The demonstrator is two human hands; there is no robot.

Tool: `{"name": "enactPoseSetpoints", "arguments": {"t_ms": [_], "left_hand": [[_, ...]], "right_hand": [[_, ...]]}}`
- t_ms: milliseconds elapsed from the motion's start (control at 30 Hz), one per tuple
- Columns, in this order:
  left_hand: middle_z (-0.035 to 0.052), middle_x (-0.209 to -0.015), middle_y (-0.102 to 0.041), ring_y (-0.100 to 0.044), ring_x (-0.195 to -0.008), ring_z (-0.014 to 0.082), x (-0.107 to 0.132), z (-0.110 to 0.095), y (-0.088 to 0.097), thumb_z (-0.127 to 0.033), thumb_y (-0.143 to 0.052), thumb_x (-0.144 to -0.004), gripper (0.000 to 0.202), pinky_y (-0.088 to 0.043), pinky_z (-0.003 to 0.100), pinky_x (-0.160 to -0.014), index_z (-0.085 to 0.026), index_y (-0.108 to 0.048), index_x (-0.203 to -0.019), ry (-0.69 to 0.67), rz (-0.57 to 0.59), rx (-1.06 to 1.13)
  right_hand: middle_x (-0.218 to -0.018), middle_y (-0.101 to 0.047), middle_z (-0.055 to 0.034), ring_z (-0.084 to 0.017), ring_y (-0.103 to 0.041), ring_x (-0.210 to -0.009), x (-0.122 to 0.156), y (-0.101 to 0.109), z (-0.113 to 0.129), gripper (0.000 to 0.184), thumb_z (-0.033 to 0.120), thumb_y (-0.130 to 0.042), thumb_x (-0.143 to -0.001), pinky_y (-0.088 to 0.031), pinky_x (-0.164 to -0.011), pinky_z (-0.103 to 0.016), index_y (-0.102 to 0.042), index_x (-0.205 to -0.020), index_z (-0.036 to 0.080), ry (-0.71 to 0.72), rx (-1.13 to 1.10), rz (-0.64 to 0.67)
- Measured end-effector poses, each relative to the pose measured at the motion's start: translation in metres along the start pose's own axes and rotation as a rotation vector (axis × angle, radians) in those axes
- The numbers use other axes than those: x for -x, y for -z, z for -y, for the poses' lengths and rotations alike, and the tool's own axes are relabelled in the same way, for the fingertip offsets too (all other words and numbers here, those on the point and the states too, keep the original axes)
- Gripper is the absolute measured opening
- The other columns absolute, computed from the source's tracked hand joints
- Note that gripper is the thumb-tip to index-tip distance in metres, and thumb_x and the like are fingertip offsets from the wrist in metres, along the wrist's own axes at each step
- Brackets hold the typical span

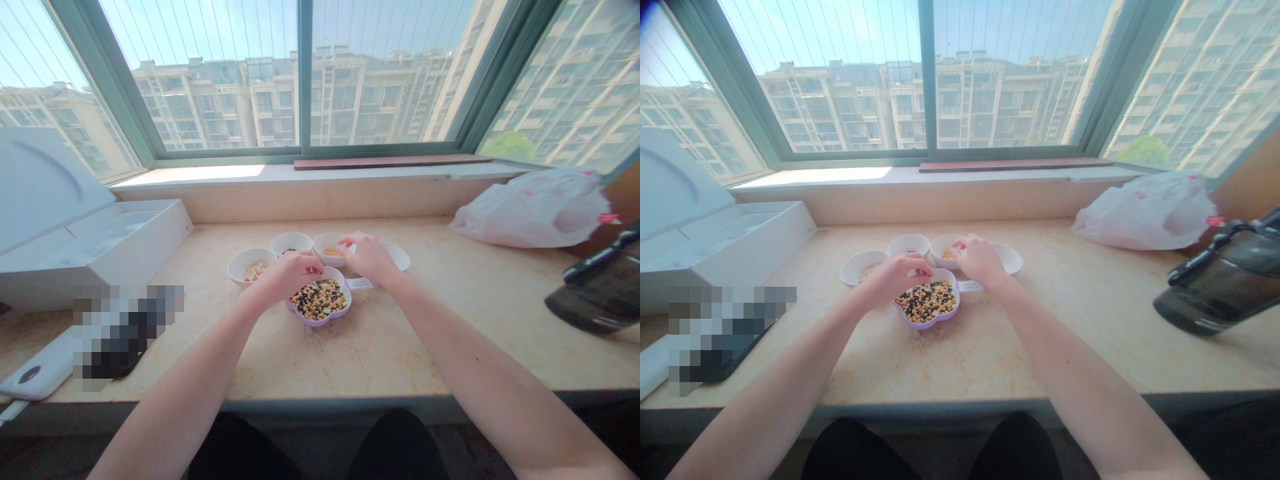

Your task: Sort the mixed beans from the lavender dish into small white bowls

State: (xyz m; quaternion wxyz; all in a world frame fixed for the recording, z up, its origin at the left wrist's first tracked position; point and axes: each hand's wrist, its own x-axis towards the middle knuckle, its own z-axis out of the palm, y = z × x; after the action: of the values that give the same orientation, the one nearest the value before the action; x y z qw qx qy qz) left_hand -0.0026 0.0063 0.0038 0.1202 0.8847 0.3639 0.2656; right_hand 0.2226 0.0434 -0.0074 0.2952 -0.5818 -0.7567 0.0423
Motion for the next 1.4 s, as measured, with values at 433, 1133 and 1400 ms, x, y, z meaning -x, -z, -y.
{"name": "enactPoseSetpoints", "arguments": {"t_ms": [433, 1133, 1400], "left_hand": [[0.0022, -0.089, -0.07, -0.065, -0.086, 0.0168, -0.001, 0.014, 0.004, -0.023, -0.068, -0.094, 0.01, -0.05, 0.029, -0.082, -0.021, -0.074, -0.087, -0.068, -0.392, -0.238], [0.012, -0.126, -0.071, -0.062, -0.119, 0.0297, -0.017, 0.034, 0.006, -0.031, -0.047, -0.103, 0.034, -0.045, 0.042, -0.098, -0.017, -0.069, -0.125, 0.441, -0.112, -0.547], [0.0116, -0.125, -0.071, -0.063, -0.118, 0.0281, -0.016, 0.034, 0.008, -0.029, -0.044, -0.102, 0.034, -0.046, 0.041, -0.1, -0.018, -0.07, -0.121, 0.453, -0.095, -0.548]], "right_hand": [[-0.086, -0.078, -0.0044, -0.018, -0.067, -0.075, 0.02, 0.004, 0.03, 0.017, 0.026, -0.064, -0.094, -0.046, -0.071, -0.029, -0.08, -0.095, 0.02, 0.265, -0.181, 0.231], [-0.1, -0.077, -0.006, -0.024, -0.068, -0.088, 0.028, -0.012, 0.048, 0.023, 0.034, -0.079, -0.08, -0.046, -0.071, -0.031, -0.081, -0.099, 0.021, 0.393, -0.142, 0.581], [-0.1, -0.079, -0.0051, -0.022, -0.071, -0.087, 0.027, -0.012, 0.045, 0.017, 0.023, -0.075, -0.083, -0.049, -0.074, -0.029, -0.082, -0.098, 0.021, 0.356, -0.165, 0.581]]}}
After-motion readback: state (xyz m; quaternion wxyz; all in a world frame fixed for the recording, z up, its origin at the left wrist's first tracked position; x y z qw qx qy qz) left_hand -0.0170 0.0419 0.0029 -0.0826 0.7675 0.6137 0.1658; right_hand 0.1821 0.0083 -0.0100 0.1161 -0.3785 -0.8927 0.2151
